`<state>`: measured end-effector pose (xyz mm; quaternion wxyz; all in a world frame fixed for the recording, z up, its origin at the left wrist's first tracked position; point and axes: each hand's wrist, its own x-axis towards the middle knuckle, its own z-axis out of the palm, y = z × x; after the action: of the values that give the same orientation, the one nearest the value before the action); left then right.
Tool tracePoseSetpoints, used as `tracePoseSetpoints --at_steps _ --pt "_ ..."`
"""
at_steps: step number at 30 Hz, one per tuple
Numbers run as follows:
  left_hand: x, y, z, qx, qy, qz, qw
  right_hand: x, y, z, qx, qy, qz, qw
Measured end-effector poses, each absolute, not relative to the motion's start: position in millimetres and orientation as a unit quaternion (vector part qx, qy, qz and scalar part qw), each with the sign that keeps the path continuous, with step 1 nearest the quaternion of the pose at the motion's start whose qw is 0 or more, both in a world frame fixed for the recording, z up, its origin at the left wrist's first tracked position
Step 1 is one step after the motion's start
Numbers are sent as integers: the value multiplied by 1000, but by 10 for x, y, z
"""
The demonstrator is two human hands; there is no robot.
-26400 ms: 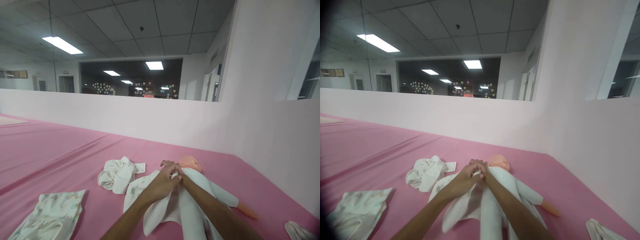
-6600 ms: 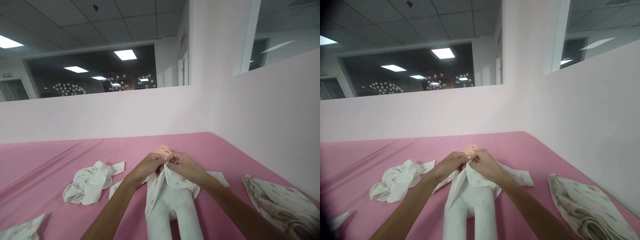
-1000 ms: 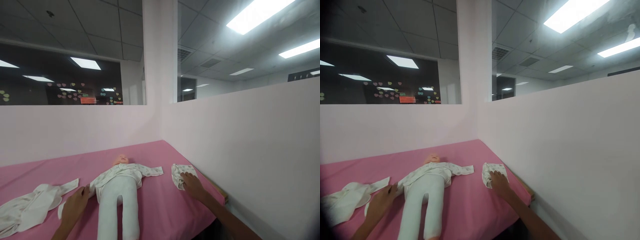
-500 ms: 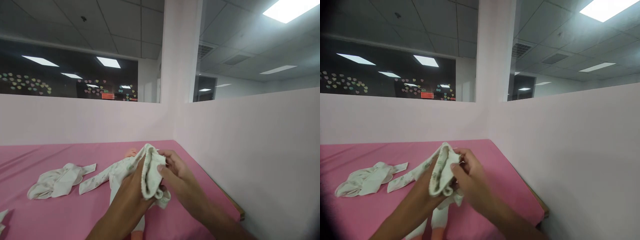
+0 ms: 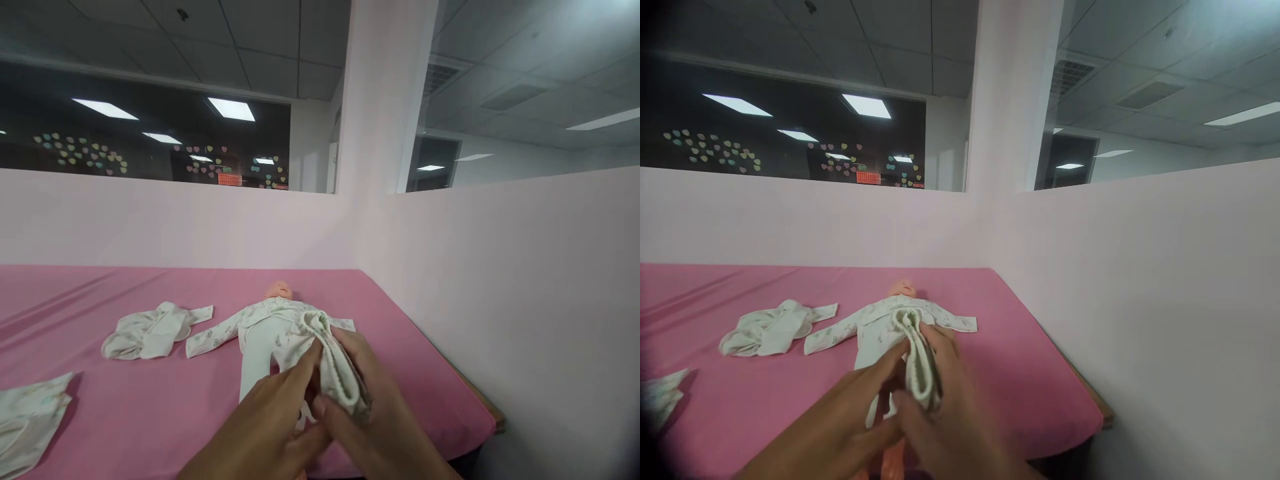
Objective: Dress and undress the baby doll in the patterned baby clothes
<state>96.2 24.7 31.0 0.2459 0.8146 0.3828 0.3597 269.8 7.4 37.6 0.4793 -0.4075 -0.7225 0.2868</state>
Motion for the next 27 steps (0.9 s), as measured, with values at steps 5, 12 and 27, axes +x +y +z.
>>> tracePoseSetpoints --at_steps 5,12,27 --pt "947 201 486 782 448 327 284 2713 119 333 -380 -730 289 489" --pt "934 127 275 836 414 298 199 2826 51 227 -357 -783 251 444" --pt "602 134 391 728 429 487 223 2998 165 112 -428 -762 105 475"
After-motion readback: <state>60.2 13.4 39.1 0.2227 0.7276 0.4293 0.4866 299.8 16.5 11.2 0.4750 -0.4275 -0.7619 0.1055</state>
